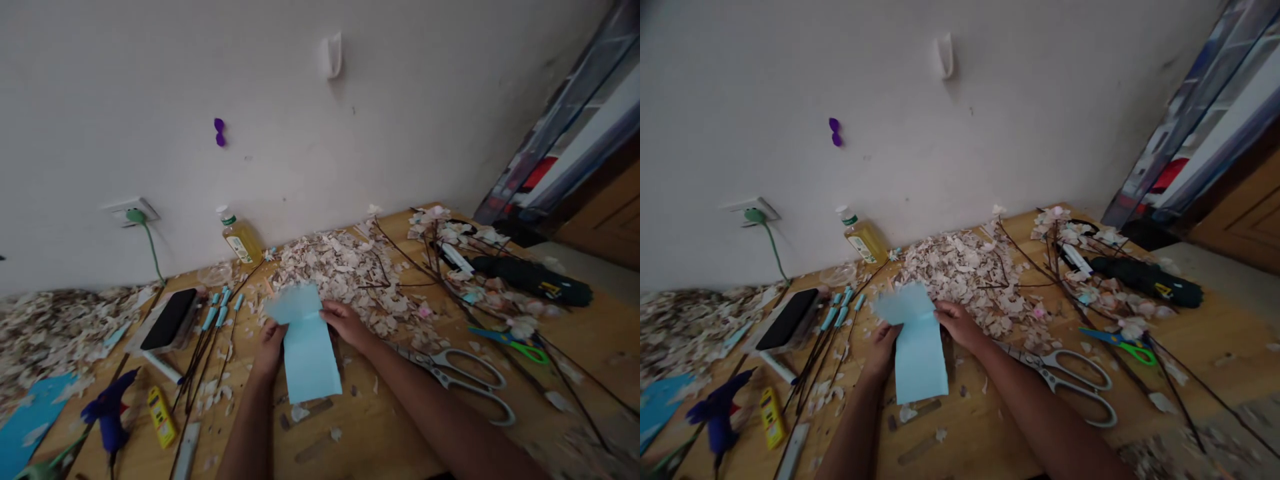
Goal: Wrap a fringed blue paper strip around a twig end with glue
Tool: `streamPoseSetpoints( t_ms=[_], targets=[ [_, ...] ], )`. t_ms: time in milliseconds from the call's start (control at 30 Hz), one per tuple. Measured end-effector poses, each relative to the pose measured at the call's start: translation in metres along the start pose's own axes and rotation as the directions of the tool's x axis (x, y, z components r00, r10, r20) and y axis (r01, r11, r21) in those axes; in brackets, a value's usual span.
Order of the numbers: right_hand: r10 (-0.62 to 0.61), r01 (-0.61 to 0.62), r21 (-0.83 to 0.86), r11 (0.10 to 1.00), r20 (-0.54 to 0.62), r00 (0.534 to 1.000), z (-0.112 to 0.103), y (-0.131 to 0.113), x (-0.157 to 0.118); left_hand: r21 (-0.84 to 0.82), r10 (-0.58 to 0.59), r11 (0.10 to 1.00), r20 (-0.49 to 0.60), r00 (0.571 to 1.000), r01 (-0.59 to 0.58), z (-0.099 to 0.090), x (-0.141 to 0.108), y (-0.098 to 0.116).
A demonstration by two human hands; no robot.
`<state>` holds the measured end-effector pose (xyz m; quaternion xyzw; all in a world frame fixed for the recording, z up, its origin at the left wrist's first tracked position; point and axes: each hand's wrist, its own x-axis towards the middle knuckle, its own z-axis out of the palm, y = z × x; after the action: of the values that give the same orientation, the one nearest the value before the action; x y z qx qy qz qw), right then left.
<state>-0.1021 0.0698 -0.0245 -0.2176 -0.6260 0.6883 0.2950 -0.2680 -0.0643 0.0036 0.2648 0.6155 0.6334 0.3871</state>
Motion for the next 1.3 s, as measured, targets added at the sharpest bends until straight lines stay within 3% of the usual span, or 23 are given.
streamPoseSetpoints(
  t_ms=[200,367,433,533,600,667,767,833,867,933,1033,1133,1200,1300],
  targets=[
    [-0.040,0.040,0.003,0.999,0.000,0.999,-0.006,-0.010,-0.006,-0.002,0.043,0.999,0.069,0.997,-0.043,0.001,-0.004,-0.001],
    [-0.085,0.085,0.008,0.996,-0.005,0.996,-0.002,-0.011,-0.010,0.025,0.075,0.997,0.060,0.995,-0.076,0.004,0.001,-0.005],
    [-0.099,0.099,0.018,0.995,0.003,0.995,0.001,-0.006,-0.009,0.003,0.103,0.995,-0.002,0.995,-0.103,0.002,0.003,-0.007],
    [-0.138,0.137,-0.026,0.990,-0.005,0.990,0.005,0.004,-0.006,-0.063,0.159,0.983,-0.183,0.970,-0.173,-0.002,0.007,-0.010],
    [-0.181,0.178,-0.064,0.982,-0.051,0.982,0.006,0.008,-0.005,-0.028,0.214,0.973,-0.264,0.941,-0.229,-0.005,0.009,-0.012],
    [-0.229,0.220,-0.085,0.972,-0.123,0.966,0.005,0.007,-0.005,0.168,0.371,0.927,-0.279,0.886,-0.335,-0.006,0.011,-0.012],
    [-0.315,0.291,-0.140,0.946,-0.200,0.928,0.003,0.000,-0.009,0.472,0.644,0.736,-0.263,0.718,-0.486,-0.006,0.009,-0.009],
    [-0.369,0.342,-0.162,0.926,-0.192,0.909,0.001,-0.006,-0.012,0.562,0.729,0.644,-0.245,0.640,-0.519,-0.006,0.005,-0.007],
    [-0.389,0.363,-0.165,0.917,-0.180,0.903,0.000,-0.008,-0.013,0.576,0.737,0.625,-0.213,0.642,-0.527,-0.006,0.003,-0.006],
    [-0.407,0.383,-0.157,0.910,-0.164,0.899,0.000,-0.011,-0.014,0.553,0.686,0.651,-0.133,0.715,-0.521,-0.005,-0.002,-0.007],
    [-0.368,0.350,-0.116,0.929,-0.211,0.906,0.000,-0.009,-0.011,0.420,0.520,0.797,-0.111,0.847,-0.435,-0.006,-0.008,-0.011],
    [-0.290,0.287,-0.053,0.957,-0.263,0.920,0.000,-0.005,-0.008,0.240,0.342,0.921,-0.118,0.932,-0.308,-0.006,-0.012,-0.014],
    [-0.243,0.248,-0.016,0.969,-0.269,0.932,-0.001,-0.002,-0.006,0.166,0.247,0.959,-0.111,0.963,-0.228,-0.005,-0.011,-0.014],
    [-0.178,0.192,0.022,0.981,-0.286,0.942,-0.003,0.004,-0.004,0.189,0.247,0.958,-0.172,0.953,-0.215,-0.004,-0.006,-0.011]
  ],
)
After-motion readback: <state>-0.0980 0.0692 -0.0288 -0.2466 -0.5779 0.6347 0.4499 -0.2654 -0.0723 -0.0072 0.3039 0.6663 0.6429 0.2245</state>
